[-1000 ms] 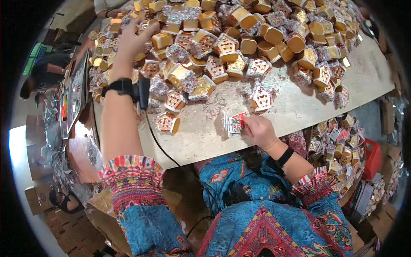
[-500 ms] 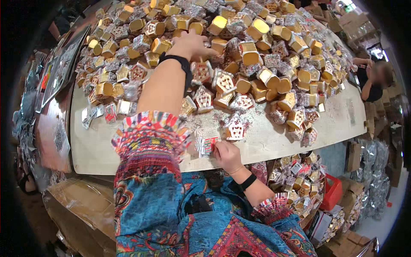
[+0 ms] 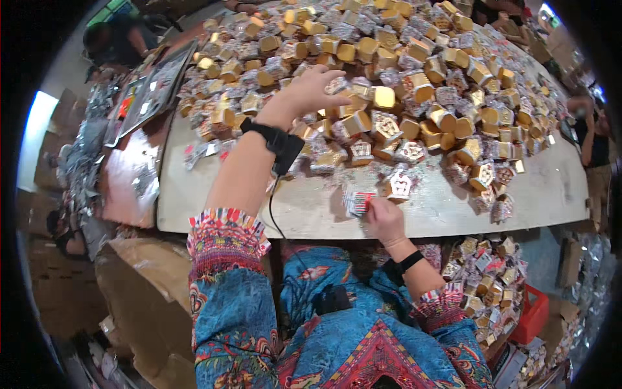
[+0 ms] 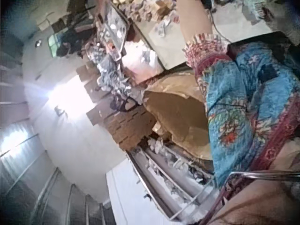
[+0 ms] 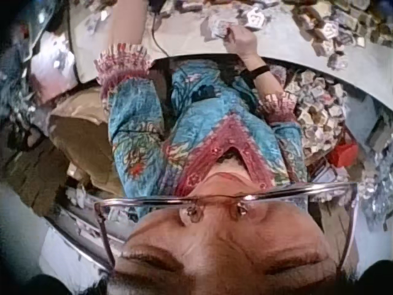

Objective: Assembling and labeling small decorative gold and white boxes at a production table.

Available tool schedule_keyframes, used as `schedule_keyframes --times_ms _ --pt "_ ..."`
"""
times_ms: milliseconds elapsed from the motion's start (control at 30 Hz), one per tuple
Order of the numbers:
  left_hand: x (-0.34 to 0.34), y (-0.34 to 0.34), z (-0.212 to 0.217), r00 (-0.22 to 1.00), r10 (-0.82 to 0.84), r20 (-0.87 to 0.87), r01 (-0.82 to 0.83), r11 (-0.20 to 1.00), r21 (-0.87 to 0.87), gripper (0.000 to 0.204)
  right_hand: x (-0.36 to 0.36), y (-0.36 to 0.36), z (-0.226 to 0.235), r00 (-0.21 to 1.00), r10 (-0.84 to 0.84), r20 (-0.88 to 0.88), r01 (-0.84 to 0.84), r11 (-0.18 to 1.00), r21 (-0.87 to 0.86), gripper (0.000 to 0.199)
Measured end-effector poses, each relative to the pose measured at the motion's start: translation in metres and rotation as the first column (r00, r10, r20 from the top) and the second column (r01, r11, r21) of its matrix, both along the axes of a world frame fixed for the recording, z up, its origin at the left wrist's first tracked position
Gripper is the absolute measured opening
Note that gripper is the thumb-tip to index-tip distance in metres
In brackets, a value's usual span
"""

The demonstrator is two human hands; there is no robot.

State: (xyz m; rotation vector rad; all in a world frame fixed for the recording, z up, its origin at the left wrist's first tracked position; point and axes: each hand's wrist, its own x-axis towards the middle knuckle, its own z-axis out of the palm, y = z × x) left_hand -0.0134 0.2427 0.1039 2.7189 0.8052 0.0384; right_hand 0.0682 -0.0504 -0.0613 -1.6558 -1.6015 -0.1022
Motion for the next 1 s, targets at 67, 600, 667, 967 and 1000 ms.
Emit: schedule_keyframes --times_ms 67,600,667,967,1000 --pt "-0.043 0.000 0.009 0.987 0.018 0.162 -0.015 1.000 -0.020 0.073 0.004 -0.003 0.000 1.000 0.012 -0.006 -0.012 0.999 -0.051 0.020" --pt "-0.175 -0.100 -0.085 0.919 0.392 0.047 -0.394 0.902 0.179 0.053 0.000 -0.001 -0.003 0.995 -0.009 -0.100 0.015 0.998 0.058 0.008" --pt "-0.179 -0.102 -0.095 0.900 0.431 0.060 -0.432 0.867 0.250 0.045 -0.002 -0.002 -0.003 0.994 0.005 -0.106 0.000 0.999 0.051 0.007" --pt "-0.192 -0.093 -0.081 0.633 0.546 0.548 -0.626 0.778 -0.052 0.046 -0.016 0.032 0.078 0.950 0.114 -0.290 -0.100 0.993 0.062 0.005" --pt "-0.194 -0.085 -0.088 0.509 0.607 0.610 -0.539 0.778 -0.323 0.045 -0.017 0.039 0.088 0.948 0.129 -0.292 -0.116 0.991 0.062 0.003"
